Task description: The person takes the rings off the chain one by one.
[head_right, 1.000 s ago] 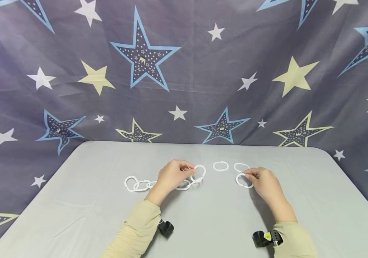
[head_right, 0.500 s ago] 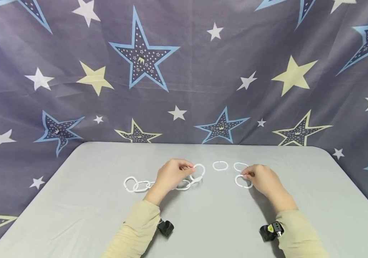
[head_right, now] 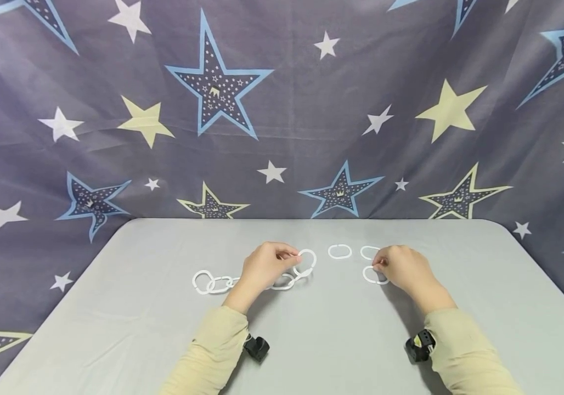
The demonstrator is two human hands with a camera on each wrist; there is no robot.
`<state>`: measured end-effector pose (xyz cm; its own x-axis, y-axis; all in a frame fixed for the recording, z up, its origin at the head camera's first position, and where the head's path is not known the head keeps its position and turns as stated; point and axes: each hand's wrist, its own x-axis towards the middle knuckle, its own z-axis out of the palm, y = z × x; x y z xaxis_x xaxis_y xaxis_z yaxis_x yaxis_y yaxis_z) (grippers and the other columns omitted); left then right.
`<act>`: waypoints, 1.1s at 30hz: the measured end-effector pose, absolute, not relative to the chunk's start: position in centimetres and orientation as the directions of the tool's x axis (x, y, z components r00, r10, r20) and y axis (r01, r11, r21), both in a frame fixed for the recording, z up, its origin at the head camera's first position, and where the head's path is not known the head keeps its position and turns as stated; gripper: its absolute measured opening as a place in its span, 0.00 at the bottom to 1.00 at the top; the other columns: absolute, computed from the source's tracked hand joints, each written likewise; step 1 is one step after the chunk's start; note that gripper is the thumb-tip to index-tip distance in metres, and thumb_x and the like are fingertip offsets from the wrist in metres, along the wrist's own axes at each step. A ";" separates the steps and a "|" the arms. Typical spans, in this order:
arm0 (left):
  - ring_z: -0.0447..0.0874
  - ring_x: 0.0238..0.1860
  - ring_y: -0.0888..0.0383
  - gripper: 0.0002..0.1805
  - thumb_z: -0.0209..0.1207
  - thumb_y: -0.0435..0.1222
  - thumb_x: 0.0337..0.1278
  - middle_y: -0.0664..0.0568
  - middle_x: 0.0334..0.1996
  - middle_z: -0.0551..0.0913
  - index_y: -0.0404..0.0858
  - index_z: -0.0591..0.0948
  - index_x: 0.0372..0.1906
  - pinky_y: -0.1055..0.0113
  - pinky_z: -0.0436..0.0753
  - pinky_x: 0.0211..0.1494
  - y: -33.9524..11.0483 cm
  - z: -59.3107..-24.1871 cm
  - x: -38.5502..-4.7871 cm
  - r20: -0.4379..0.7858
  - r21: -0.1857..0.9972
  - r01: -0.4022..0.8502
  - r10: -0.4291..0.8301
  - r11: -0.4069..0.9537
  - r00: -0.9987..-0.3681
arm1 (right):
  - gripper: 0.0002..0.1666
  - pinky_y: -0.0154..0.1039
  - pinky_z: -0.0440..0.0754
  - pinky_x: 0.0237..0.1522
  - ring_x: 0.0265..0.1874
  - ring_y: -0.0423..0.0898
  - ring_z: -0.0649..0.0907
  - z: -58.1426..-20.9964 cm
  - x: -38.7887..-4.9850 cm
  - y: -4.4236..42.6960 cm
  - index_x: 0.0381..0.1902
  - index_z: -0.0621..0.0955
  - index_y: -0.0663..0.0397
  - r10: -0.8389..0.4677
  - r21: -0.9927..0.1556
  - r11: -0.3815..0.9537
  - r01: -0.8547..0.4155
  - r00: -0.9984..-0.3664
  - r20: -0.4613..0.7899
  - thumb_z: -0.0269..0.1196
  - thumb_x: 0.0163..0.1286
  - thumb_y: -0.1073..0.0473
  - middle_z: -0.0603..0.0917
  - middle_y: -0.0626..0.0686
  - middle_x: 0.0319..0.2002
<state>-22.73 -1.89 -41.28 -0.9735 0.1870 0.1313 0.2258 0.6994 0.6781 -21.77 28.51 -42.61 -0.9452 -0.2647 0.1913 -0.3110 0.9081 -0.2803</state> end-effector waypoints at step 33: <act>0.81 0.33 0.65 0.08 0.67 0.49 0.57 0.68 0.29 0.86 0.54 0.90 0.38 0.62 0.76 0.39 -2.2 -41.2 -22.9 0.141 0.674 0.232 0.186 0.701 -0.972 | 0.15 0.36 0.79 0.25 0.24 0.46 0.82 -42.0 -20.4 24.1 0.46 0.84 0.70 -0.189 -0.826 0.532 -0.183 -0.977 0.095 0.67 0.66 0.63 0.87 0.60 0.33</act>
<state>-22.91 -2.19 -41.22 -0.9724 0.1856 0.1413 0.2318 0.7012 0.6743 -20.43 24.10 -42.03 -0.9773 -0.1895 0.0945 -0.1832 0.5324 -0.8265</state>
